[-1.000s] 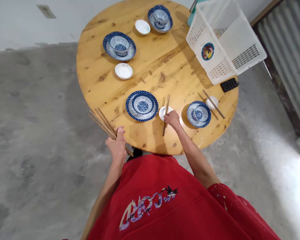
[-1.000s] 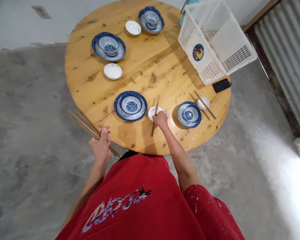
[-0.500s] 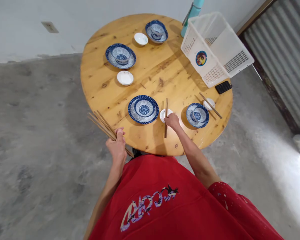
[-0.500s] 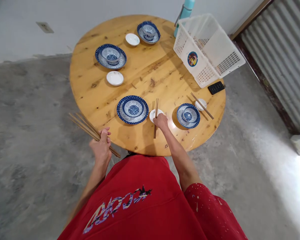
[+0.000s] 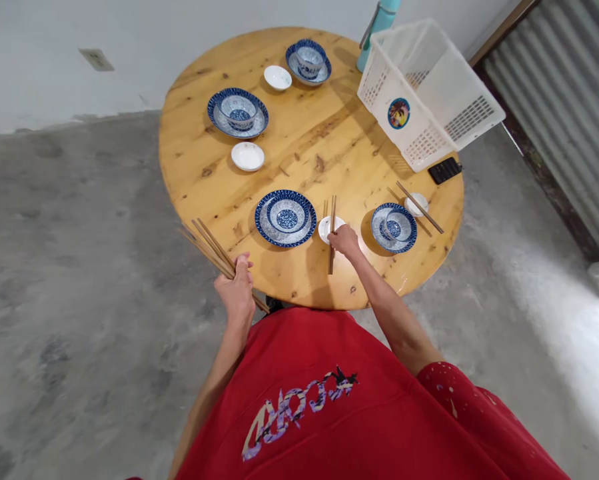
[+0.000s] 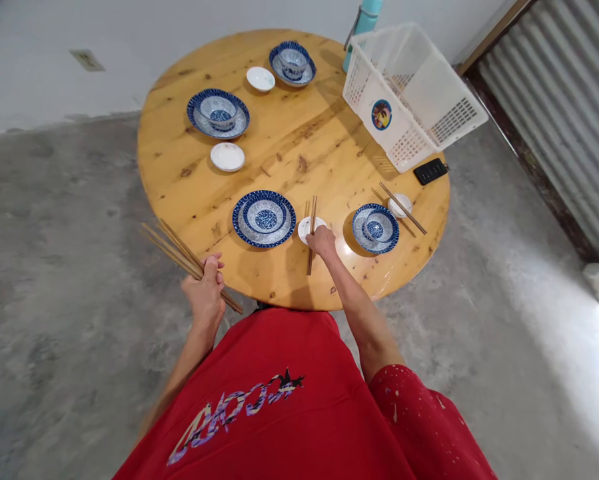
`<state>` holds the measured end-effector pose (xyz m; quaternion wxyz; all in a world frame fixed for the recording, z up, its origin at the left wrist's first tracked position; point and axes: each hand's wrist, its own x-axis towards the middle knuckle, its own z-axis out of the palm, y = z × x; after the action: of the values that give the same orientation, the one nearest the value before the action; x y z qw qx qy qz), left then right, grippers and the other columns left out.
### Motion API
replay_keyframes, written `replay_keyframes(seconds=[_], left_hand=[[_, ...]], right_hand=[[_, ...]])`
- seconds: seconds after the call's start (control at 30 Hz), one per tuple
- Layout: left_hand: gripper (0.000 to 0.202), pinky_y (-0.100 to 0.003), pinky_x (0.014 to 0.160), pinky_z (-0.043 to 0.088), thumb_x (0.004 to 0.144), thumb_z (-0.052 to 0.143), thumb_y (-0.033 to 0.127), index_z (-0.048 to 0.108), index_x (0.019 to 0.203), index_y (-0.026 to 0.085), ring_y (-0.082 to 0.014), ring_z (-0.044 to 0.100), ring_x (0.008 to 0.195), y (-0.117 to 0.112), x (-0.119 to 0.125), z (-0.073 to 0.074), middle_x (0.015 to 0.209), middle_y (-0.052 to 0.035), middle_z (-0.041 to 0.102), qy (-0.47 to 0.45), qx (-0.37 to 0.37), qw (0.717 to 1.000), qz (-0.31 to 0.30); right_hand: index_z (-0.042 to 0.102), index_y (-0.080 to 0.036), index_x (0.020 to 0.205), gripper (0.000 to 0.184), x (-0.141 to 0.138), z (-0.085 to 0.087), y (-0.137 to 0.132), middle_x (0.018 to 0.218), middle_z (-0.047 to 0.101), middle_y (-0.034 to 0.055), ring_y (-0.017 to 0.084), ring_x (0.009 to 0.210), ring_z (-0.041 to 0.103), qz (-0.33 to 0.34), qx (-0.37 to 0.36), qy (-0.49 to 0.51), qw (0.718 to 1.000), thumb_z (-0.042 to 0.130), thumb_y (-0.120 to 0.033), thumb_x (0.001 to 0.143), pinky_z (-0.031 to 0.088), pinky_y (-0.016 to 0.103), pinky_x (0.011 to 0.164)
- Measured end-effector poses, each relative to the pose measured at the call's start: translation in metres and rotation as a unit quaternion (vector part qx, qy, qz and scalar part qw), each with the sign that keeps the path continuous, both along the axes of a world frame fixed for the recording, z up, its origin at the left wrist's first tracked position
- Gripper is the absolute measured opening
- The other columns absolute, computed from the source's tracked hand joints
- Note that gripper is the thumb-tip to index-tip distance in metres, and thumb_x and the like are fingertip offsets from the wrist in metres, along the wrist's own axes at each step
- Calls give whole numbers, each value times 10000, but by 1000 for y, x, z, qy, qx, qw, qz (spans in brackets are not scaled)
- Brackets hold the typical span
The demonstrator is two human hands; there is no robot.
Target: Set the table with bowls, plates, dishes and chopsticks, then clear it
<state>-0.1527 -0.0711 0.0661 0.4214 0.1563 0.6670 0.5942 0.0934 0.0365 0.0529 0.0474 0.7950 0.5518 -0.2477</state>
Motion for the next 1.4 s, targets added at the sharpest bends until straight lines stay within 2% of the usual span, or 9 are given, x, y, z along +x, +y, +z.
replay_keyframes(seconds=[0.3,0.5,0.63,0.8,0.9,1.0,1.1,1.3,1.4], left_hand=[[376,-189,420,260,717,692,426,726,896,98,-31,385,449,-2,1,3,666,23,583,1,-1,1000,0],[383,-188,425,257,717,690,432,725,912,105,-28,378,457,-3,1,5,680,25,585,-3,-5,1000,-18],[417,-185,405,222,713,715,477,731,931,122,-28,368,459,-1,8,7,707,17,589,-36,-13,994,-102],[524,-181,386,197,748,700,617,736,959,138,-25,361,468,7,23,5,756,-17,597,-159,25,964,-213],[528,-161,401,258,761,703,621,733,987,145,-19,366,487,12,27,0,779,-10,578,-220,41,950,-219],[520,-153,416,300,756,725,604,727,996,143,-16,372,497,12,28,-5,783,-1,566,-261,39,940,-214],[516,-160,418,310,753,733,599,722,999,146,-21,387,505,7,31,-7,798,-7,584,-286,39,932,-221],[508,-171,463,365,763,727,593,726,1002,145,-51,448,562,-1,40,-1,825,-29,604,-279,53,932,-223],[527,-196,580,447,775,699,619,736,984,136,-88,532,647,-2,43,5,829,-49,638,-251,69,936,-235]], right_hand=[[719,-104,916,275,4,-6,-1,861,732,162,273,886,683,28,17,-36,999,559,-306,819,448,286,710],[689,-139,696,266,5,17,-13,781,704,137,247,826,660,36,69,-30,996,510,-274,839,419,286,706],[723,-154,841,287,-16,42,-39,820,710,66,196,820,648,58,161,95,981,477,-296,891,425,254,730],[725,-162,884,338,-65,50,-85,730,670,17,148,646,608,120,115,343,924,507,-419,902,430,230,602],[722,-162,924,371,-85,42,-107,758,678,24,130,589,583,125,86,412,898,541,-484,890,424,229,552],[705,-163,964,396,-91,33,-120,848,701,42,129,597,593,75,75,448,888,587,-524,856,446,230,530],[694,-165,930,401,-90,29,-126,803,689,35,128,581,586,35,67,459,885,618,-544,827,454,230,517],[664,-163,796,396,-81,28,-128,646,597,-6,106,510,516,27,45,488,871,613,-556,815,406,226,486],[676,-165,830,403,-77,28,-128,616,557,-21,106,512,499,21,31,527,849,635,-564,783,388,225,482]])
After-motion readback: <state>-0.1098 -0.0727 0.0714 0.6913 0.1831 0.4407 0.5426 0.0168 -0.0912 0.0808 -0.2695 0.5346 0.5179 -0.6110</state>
